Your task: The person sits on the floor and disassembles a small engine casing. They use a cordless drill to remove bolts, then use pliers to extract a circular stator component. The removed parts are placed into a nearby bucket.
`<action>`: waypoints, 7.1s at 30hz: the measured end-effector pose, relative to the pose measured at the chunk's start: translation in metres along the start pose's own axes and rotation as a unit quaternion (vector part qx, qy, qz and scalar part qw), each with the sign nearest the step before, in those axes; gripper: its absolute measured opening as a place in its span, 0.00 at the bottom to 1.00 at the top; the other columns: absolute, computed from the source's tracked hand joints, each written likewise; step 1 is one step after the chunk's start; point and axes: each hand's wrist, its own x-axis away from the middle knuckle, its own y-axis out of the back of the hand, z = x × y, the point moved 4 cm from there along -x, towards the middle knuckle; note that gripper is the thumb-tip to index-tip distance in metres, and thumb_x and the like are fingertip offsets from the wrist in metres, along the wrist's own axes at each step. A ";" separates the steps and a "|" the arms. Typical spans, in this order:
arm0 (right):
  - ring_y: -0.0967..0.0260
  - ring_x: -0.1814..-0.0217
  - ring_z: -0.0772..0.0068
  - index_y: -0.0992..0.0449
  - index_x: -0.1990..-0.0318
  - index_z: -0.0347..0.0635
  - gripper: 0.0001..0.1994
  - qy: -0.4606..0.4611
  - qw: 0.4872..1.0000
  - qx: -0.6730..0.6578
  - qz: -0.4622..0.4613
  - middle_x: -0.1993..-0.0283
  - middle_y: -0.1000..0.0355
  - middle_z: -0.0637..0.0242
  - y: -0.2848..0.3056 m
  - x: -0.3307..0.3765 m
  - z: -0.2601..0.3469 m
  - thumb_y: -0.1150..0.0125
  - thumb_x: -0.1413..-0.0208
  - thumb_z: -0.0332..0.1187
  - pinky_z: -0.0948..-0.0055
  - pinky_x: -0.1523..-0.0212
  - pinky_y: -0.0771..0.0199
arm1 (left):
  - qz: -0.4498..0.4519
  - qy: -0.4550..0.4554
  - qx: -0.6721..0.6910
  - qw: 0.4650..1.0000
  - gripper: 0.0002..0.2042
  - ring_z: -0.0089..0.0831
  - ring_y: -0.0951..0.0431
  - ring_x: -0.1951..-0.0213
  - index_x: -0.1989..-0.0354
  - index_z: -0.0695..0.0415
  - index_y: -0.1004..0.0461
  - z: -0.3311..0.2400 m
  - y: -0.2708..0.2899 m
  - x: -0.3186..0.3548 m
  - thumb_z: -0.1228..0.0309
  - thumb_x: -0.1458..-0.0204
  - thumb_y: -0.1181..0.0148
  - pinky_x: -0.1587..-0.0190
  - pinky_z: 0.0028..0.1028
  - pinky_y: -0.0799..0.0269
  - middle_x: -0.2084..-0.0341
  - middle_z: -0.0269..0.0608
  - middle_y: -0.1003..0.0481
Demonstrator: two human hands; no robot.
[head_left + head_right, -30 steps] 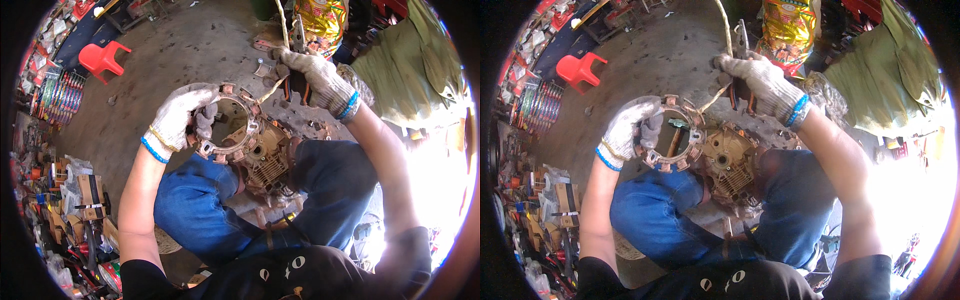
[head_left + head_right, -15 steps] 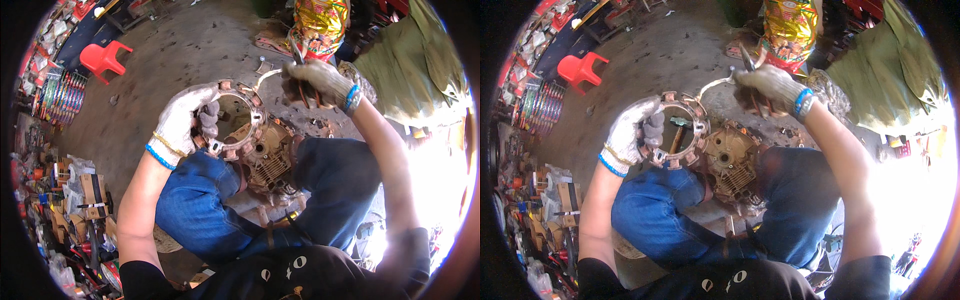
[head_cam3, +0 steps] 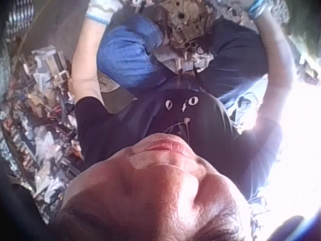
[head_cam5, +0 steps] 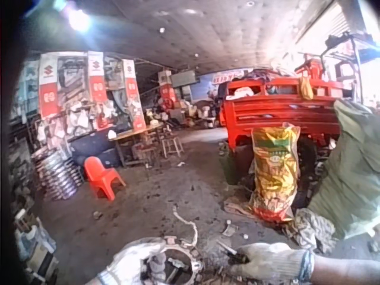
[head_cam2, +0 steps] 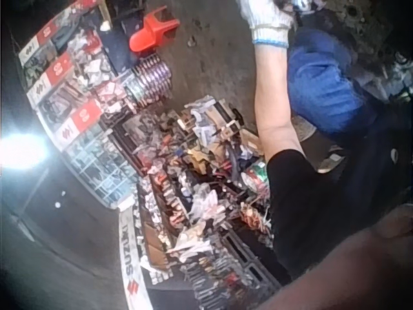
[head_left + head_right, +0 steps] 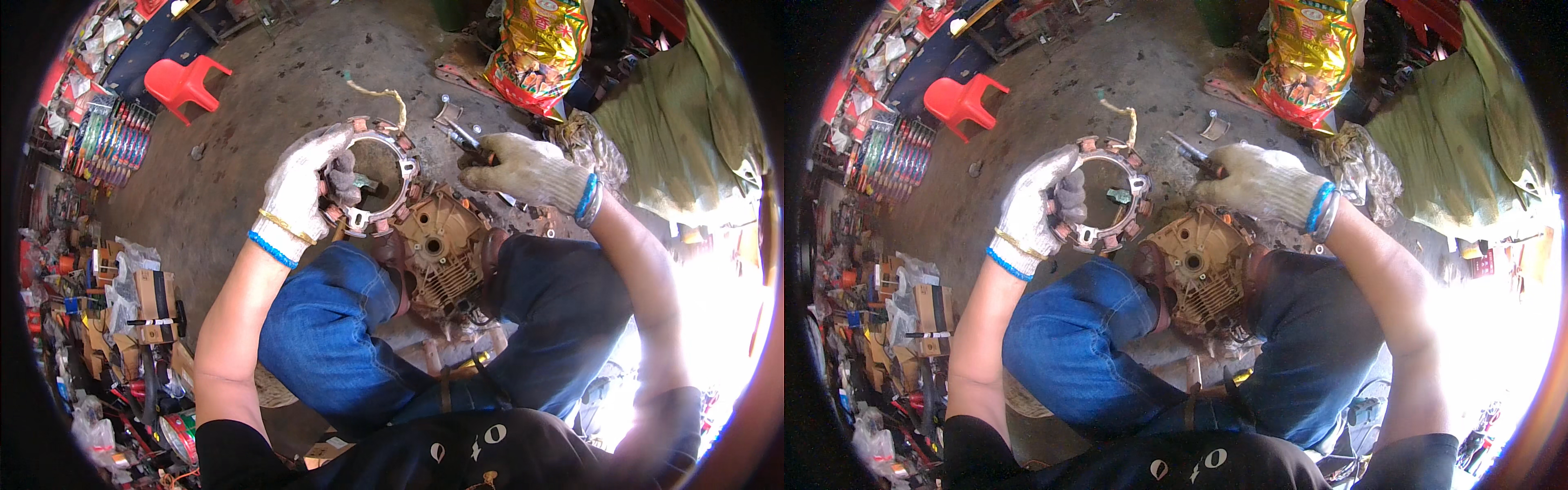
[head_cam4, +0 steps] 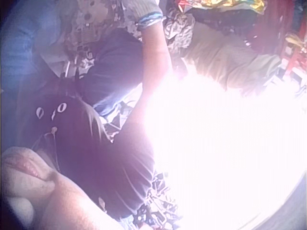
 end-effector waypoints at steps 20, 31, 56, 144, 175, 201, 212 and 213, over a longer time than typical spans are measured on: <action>0.23 0.61 0.52 0.23 0.55 0.33 0.22 -0.064 0.962 -0.237 0.119 0.63 0.23 0.45 0.011 0.018 0.032 0.41 0.42 0.47 0.62 0.61 0.24 | -0.010 -0.116 -0.068 0.991 0.13 0.18 0.29 0.87 0.50 0.55 0.22 -0.001 -0.016 0.004 0.66 0.40 0.42 0.89 0.18 0.41 0.80 0.26 0.28; 0.26 0.67 0.71 0.20 0.60 0.31 0.25 0.008 0.921 -0.356 0.160 0.68 0.21 0.57 -0.011 0.004 0.031 0.43 0.38 0.52 0.66 0.61 0.27 | -0.032 -0.140 -0.041 0.989 0.11 0.17 0.30 0.84 0.52 0.55 0.20 0.000 -0.025 0.006 0.67 0.40 0.41 0.84 0.18 0.35 0.80 0.26 0.29; 0.22 0.64 0.70 0.20 0.55 0.31 0.20 -0.003 0.783 -0.573 0.244 0.61 0.20 0.57 -0.031 0.000 0.038 0.40 0.38 0.44 0.68 0.60 0.20 | -0.026 -0.135 -0.073 0.988 0.12 0.17 0.29 0.84 0.50 0.54 0.22 0.000 -0.029 0.006 0.66 0.40 0.42 0.85 0.19 0.35 0.79 0.27 0.28; 0.28 0.78 0.67 0.31 0.55 0.27 0.16 -0.143 0.725 -0.616 0.272 0.77 0.29 0.61 -0.059 0.027 0.094 0.52 0.31 0.37 0.68 0.74 0.19 | 0.117 -0.201 -0.738 0.634 0.16 0.38 0.19 0.55 0.52 0.42 0.21 0.003 0.011 -0.076 0.65 0.52 0.36 0.53 0.36 0.25 0.60 0.35 0.18; 0.22 0.71 0.67 0.21 0.64 0.30 0.19 -0.130 0.793 -0.536 0.259 0.68 0.21 0.57 -0.048 0.010 0.049 0.42 0.36 0.42 0.69 0.70 0.18 | 0.158 -0.098 -0.582 0.792 0.14 0.25 0.27 0.63 0.59 0.60 0.26 0.041 -0.016 -0.060 0.65 0.50 0.33 0.57 0.29 0.30 0.69 0.37 0.24; 0.25 0.75 0.73 0.20 0.62 0.34 0.21 -0.051 0.880 -0.438 0.178 0.71 0.22 0.62 -0.065 -0.014 0.039 0.44 0.36 0.48 0.70 0.74 0.21 | 0.063 -0.186 -0.595 0.780 0.14 0.49 0.20 0.58 0.53 0.57 0.24 0.037 -0.039 -0.041 0.73 0.48 0.43 0.56 0.39 0.27 0.63 0.54 0.21; 0.25 0.77 0.66 0.25 0.71 0.36 0.21 -0.198 0.733 -0.598 0.258 0.77 0.27 0.59 -0.062 0.016 0.068 0.45 0.35 0.46 0.66 0.76 0.19 | 0.093 -0.154 -0.784 0.594 0.16 0.38 0.18 0.59 0.58 0.46 0.23 0.022 -0.020 -0.062 0.49 0.46 0.40 0.61 0.39 0.23 0.66 0.37 0.19; 0.25 0.78 0.67 0.25 0.71 0.36 0.20 -0.228 0.740 -0.585 0.243 0.78 0.27 0.60 -0.062 0.020 0.075 0.47 0.35 0.46 0.67 0.76 0.19 | 0.112 -0.163 -0.817 0.541 0.17 0.35 0.18 0.60 0.56 0.44 0.23 0.020 -0.014 -0.070 0.46 0.44 0.43 0.62 0.39 0.22 0.65 0.37 0.19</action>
